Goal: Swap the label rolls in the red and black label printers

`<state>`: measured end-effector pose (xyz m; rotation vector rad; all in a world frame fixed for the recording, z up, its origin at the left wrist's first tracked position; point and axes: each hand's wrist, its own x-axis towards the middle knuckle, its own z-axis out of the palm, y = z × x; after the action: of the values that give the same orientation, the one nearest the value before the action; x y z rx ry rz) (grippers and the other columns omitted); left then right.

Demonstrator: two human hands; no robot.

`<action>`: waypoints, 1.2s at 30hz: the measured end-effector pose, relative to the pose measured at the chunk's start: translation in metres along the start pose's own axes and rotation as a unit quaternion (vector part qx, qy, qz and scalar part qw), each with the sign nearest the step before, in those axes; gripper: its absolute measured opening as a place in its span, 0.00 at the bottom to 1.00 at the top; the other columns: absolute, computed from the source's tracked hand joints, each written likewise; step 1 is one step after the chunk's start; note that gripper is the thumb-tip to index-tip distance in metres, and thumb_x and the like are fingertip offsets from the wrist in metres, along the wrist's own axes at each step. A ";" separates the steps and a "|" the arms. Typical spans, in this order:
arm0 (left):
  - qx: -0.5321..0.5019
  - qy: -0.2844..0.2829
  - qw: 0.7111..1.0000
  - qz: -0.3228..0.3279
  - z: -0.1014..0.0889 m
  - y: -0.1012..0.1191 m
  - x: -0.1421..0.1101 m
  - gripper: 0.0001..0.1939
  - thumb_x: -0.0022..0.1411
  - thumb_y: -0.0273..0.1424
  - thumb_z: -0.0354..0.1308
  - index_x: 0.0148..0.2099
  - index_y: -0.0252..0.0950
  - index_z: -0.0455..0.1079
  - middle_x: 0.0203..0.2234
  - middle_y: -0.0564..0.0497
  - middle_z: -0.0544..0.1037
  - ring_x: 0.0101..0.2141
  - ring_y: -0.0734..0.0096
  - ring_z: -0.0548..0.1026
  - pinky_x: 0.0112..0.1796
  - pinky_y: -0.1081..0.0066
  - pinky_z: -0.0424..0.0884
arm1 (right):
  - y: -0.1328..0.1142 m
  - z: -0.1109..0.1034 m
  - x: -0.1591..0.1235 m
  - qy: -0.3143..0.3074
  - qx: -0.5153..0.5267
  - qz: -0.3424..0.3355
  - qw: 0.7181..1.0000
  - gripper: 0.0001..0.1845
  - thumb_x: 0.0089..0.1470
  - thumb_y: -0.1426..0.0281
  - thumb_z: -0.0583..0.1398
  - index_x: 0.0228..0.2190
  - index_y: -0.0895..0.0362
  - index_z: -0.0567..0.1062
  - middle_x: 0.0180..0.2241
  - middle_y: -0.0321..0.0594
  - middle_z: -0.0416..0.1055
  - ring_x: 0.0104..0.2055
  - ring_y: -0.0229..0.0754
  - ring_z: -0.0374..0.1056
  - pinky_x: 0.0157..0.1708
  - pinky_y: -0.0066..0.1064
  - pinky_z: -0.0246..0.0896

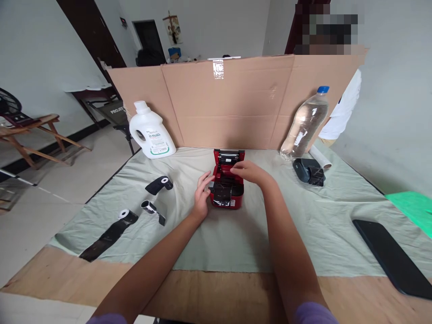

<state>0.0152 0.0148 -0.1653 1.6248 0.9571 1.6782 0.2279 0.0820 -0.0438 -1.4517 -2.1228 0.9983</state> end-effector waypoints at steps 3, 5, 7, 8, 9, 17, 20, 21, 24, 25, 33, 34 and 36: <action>0.088 -0.072 0.989 0.093 -0.001 0.005 -0.002 0.24 0.63 0.31 0.51 0.60 0.41 0.73 0.65 0.44 0.66 0.65 0.52 0.61 0.65 0.47 0.57 | 0.008 -0.013 -0.002 0.106 0.014 0.020 0.994 0.18 0.56 0.53 0.60 0.29 0.56 0.78 0.35 0.42 0.78 0.41 0.50 0.71 0.45 0.41 0.63; 0.139 -0.084 0.976 0.144 0.002 0.007 -0.003 0.23 0.60 0.30 0.54 0.57 0.41 0.74 0.64 0.43 0.66 0.64 0.50 0.61 0.64 0.45 0.58 | 0.014 -0.013 0.003 0.210 0.048 0.040 0.976 0.18 0.54 0.53 0.61 0.32 0.56 0.77 0.37 0.45 0.78 0.42 0.50 0.70 0.46 0.42 0.63; 0.182 -0.073 0.963 0.185 0.004 0.008 -0.002 0.20 0.60 0.29 0.56 0.53 0.41 0.77 0.63 0.43 0.67 0.63 0.50 0.61 0.64 0.45 0.59 | 0.018 -0.007 0.010 0.277 0.114 0.036 0.953 0.21 0.52 0.52 0.62 0.40 0.56 0.76 0.41 0.46 0.77 0.44 0.50 0.71 0.47 0.42 0.64; 0.199 -0.065 0.957 0.202 0.005 0.008 -0.002 0.18 0.60 0.28 0.56 0.51 0.41 0.78 0.63 0.43 0.67 0.63 0.51 0.62 0.63 0.45 0.60 | 0.019 -0.003 0.014 0.286 0.152 0.028 0.946 0.24 0.52 0.51 0.62 0.43 0.56 0.75 0.44 0.47 0.77 0.45 0.49 0.71 0.47 0.42 0.64; 0.211 -0.057 0.951 0.220 0.005 0.009 -0.002 0.17 0.62 0.26 0.56 0.49 0.42 0.79 0.62 0.44 0.68 0.63 0.52 0.62 0.63 0.46 0.61 | 0.019 0.001 0.018 0.285 0.186 0.021 0.940 0.26 0.51 0.50 0.62 0.45 0.55 0.74 0.45 0.46 0.77 0.45 0.49 0.71 0.47 0.42 0.64; 0.244 -0.046 0.923 0.294 -0.003 0.021 -0.006 0.17 0.67 0.22 0.54 0.49 0.44 0.80 0.55 0.44 0.74 0.56 0.58 0.67 0.57 0.52 0.67 | 0.022 0.033 0.003 0.296 0.268 -0.024 0.916 0.20 0.50 0.49 0.61 0.31 0.53 0.73 0.37 0.40 0.74 0.45 0.48 0.68 0.49 0.43 0.64; 0.250 -0.046 0.921 0.296 -0.004 0.020 -0.008 0.16 0.67 0.24 0.54 0.48 0.44 0.80 0.56 0.45 0.73 0.57 0.58 0.67 0.57 0.53 0.67 | 0.036 0.053 -0.014 0.299 0.292 -0.048 0.907 0.12 0.47 0.58 0.63 0.32 0.52 0.74 0.46 0.40 0.73 0.52 0.50 0.67 0.53 0.43 0.63; 0.255 -0.045 0.920 0.293 -0.004 0.018 -0.008 0.16 0.67 0.24 0.54 0.49 0.45 0.80 0.57 0.45 0.72 0.57 0.58 0.67 0.57 0.53 0.67 | 0.041 0.061 -0.018 0.294 0.307 -0.049 0.904 0.13 0.46 0.60 0.63 0.35 0.51 0.75 0.49 0.40 0.72 0.54 0.50 0.66 0.54 0.44 0.63; 0.272 -0.036 0.926 0.258 -0.003 0.011 -0.007 0.19 0.66 0.28 0.56 0.56 0.45 0.76 0.60 0.43 0.70 0.59 0.55 0.66 0.59 0.51 0.64 | 0.055 0.079 -0.024 0.261 0.385 -0.017 0.885 0.25 0.47 0.63 0.61 0.50 0.46 0.72 0.57 0.38 0.70 0.59 0.51 0.66 0.56 0.45 0.64; 0.276 -0.033 0.931 0.237 -0.003 0.008 -0.006 0.23 0.65 0.29 0.57 0.61 0.43 0.72 0.61 0.42 0.70 0.59 0.54 0.66 0.60 0.50 0.63 | 0.057 0.084 -0.024 0.252 0.409 -0.006 0.877 0.28 0.48 0.63 0.61 0.53 0.45 0.70 0.59 0.38 0.69 0.61 0.51 0.65 0.57 0.45 0.64; 0.270 -0.058 0.956 0.103 -0.009 0.000 0.004 0.40 0.58 0.37 0.63 0.71 0.40 0.57 0.56 0.41 0.74 0.54 0.51 0.71 0.57 0.52 0.66 | 0.054 0.096 -0.019 0.261 0.453 -0.010 0.852 0.32 0.47 0.64 0.59 0.56 0.48 0.70 0.62 0.39 0.69 0.65 0.51 0.63 0.64 0.45 0.59; 0.266 -0.060 0.956 0.105 -0.009 0.000 0.005 0.40 0.58 0.37 0.63 0.70 0.40 0.58 0.54 0.41 0.75 0.53 0.52 0.71 0.55 0.53 0.67 | 0.053 0.096 -0.019 0.262 0.446 -0.016 0.856 0.32 0.47 0.64 0.59 0.56 0.48 0.69 0.62 0.40 0.69 0.65 0.51 0.64 0.64 0.45 0.59; 0.262 -0.060 0.957 0.113 -0.010 0.001 0.007 0.39 0.56 0.38 0.65 0.69 0.39 0.61 0.51 0.42 0.76 0.50 0.54 0.73 0.53 0.55 0.68 | 0.051 0.096 -0.020 0.268 0.427 -0.030 0.863 0.33 0.47 0.64 0.58 0.57 0.50 0.69 0.61 0.42 0.70 0.64 0.51 0.64 0.63 0.44 0.61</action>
<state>0.0049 0.0194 -0.1602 2.2277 1.2671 1.5228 0.2055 0.0422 -0.1441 -1.0157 -1.0793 1.1259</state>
